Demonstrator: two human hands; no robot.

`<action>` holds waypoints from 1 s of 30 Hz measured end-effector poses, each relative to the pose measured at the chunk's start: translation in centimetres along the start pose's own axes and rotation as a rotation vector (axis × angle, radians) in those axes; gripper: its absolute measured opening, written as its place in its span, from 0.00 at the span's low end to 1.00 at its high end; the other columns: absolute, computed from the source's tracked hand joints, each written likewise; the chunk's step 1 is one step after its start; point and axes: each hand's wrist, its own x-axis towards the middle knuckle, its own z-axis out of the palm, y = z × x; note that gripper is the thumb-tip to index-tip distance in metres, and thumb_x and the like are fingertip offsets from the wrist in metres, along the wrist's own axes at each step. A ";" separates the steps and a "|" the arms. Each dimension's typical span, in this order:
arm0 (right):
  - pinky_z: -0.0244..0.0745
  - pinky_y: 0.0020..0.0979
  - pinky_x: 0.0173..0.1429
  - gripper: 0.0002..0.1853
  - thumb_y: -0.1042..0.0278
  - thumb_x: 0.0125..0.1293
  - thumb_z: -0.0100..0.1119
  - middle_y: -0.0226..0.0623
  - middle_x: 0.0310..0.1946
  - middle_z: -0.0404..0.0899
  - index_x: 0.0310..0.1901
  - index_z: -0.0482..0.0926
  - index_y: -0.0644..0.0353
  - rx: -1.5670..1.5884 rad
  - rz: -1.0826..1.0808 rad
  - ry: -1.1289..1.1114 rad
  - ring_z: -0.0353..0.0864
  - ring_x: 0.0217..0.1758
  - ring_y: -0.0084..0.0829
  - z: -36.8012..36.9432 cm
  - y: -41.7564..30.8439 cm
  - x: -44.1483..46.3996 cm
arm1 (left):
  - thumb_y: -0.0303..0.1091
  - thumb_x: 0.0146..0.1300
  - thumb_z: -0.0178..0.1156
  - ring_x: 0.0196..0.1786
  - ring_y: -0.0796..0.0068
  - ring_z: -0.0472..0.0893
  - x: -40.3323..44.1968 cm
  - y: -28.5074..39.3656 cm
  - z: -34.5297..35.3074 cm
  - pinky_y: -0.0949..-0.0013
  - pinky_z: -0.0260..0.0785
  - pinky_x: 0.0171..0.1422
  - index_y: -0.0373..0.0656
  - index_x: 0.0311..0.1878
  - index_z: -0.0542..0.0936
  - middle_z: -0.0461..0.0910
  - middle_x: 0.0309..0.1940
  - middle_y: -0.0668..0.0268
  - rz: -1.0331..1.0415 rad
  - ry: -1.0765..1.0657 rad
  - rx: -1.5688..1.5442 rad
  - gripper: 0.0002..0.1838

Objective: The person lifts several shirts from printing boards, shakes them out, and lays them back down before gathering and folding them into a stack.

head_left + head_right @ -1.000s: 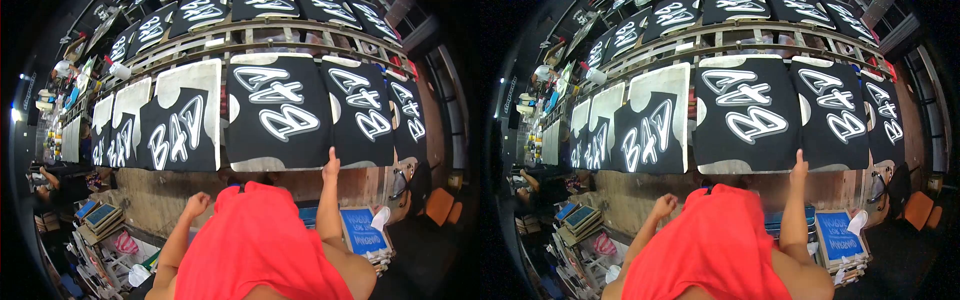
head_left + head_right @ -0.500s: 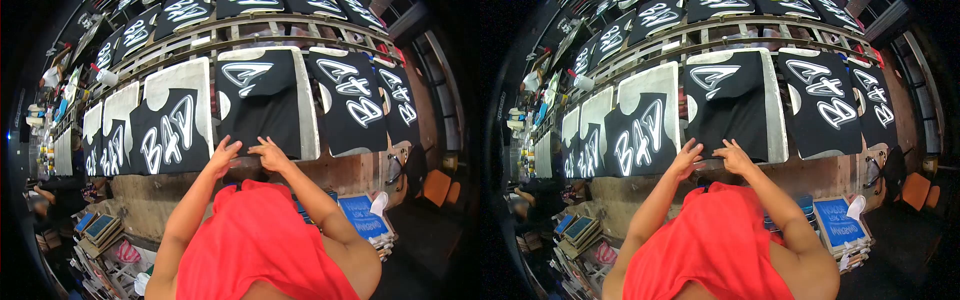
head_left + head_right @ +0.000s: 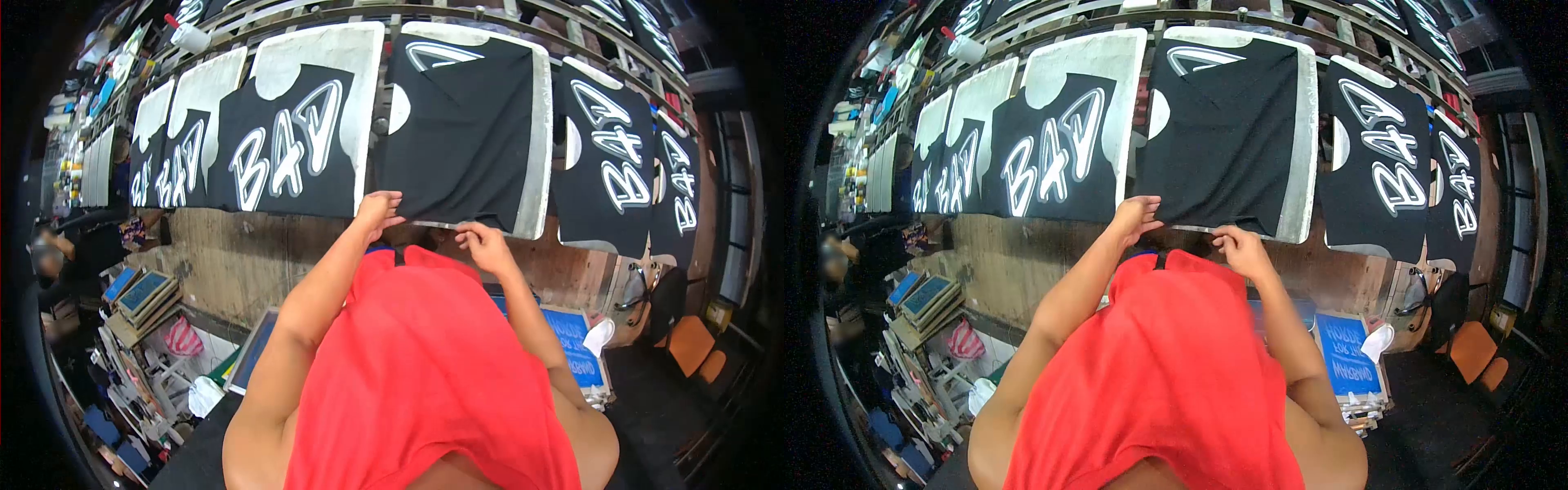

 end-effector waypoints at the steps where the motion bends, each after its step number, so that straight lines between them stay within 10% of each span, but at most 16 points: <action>1: 0.80 0.29 0.42 0.13 0.74 0.70 0.49 0.43 0.36 0.87 0.49 0.82 0.66 -0.006 0.008 0.039 0.87 0.36 0.30 -0.4 -0.1 -0.1 | 0.35 0.72 0.50 0.46 0.71 0.79 -0.2 -0.1 0.0 0.54 0.76 0.58 0.37 0.55 0.77 0.78 0.43 0.66 -0.015 0.011 -0.032 0.16; 6: 0.79 0.32 0.39 0.09 0.74 0.66 0.56 0.45 0.33 0.85 0.44 0.82 0.66 -0.242 -0.286 0.367 0.86 0.32 0.33 -3.5 -0.7 5.6 | 0.36 0.68 0.61 0.45 0.70 0.79 -0.3 -1.3 0.7 0.57 0.80 0.54 0.37 0.54 0.77 0.77 0.43 0.65 0.022 0.027 0.035 0.17; 12: 0.74 0.43 0.58 0.13 0.69 0.61 0.63 0.46 0.43 0.79 0.46 0.81 0.66 -0.641 -0.517 0.547 0.77 0.50 0.48 -5.7 -5.6 19.5 | 0.30 0.63 0.67 0.39 0.71 0.84 -1.1 -2.7 1.5 0.69 0.83 0.39 0.34 0.52 0.76 0.81 0.41 0.62 0.056 0.050 0.032 0.17; 19: 0.78 0.46 0.57 0.12 0.67 0.62 0.58 0.46 0.50 0.78 0.46 0.82 0.61 -1.022 -0.306 0.426 0.78 0.56 0.48 -6.3 -7.5 28.1 | 0.30 0.65 0.66 0.33 0.72 0.83 -3.8 -2.3 3.9 0.69 0.82 0.37 0.38 0.43 0.78 0.79 0.35 0.65 0.131 0.045 -0.037 0.09; 23: 0.79 0.45 0.53 0.10 0.67 0.61 0.59 0.49 0.48 0.78 0.43 0.82 0.59 -0.990 -0.304 0.523 0.80 0.51 0.49 -8.4 -8.8 28.2 | 0.29 0.65 0.65 0.31 0.73 0.81 -4.2 -1.3 3.5 0.70 0.81 0.36 0.38 0.43 0.78 0.78 0.34 0.66 0.263 0.030 0.010 0.08; 26: 0.77 0.49 0.42 0.08 0.65 0.61 0.59 0.49 0.38 0.80 0.37 0.78 0.59 -0.769 -0.697 0.850 0.81 0.39 0.52 -11.6 -13.5 28.7 | 0.32 0.65 0.66 0.24 0.79 0.78 -6.3 3.8 -0.4 0.72 0.72 0.28 0.40 0.39 0.80 0.79 0.30 0.69 0.561 0.193 0.066 0.06; 30: 0.78 0.47 0.45 0.08 0.65 0.61 0.58 0.52 0.34 0.82 0.34 0.79 0.61 -0.626 -0.772 0.949 0.83 0.39 0.54 -17.1 -26.3 22.8 | 0.34 0.66 0.66 0.39 0.80 0.78 -12.2 13.4 -8.3 0.74 0.73 0.39 0.38 0.51 0.79 0.80 0.40 0.69 0.818 0.262 0.069 0.14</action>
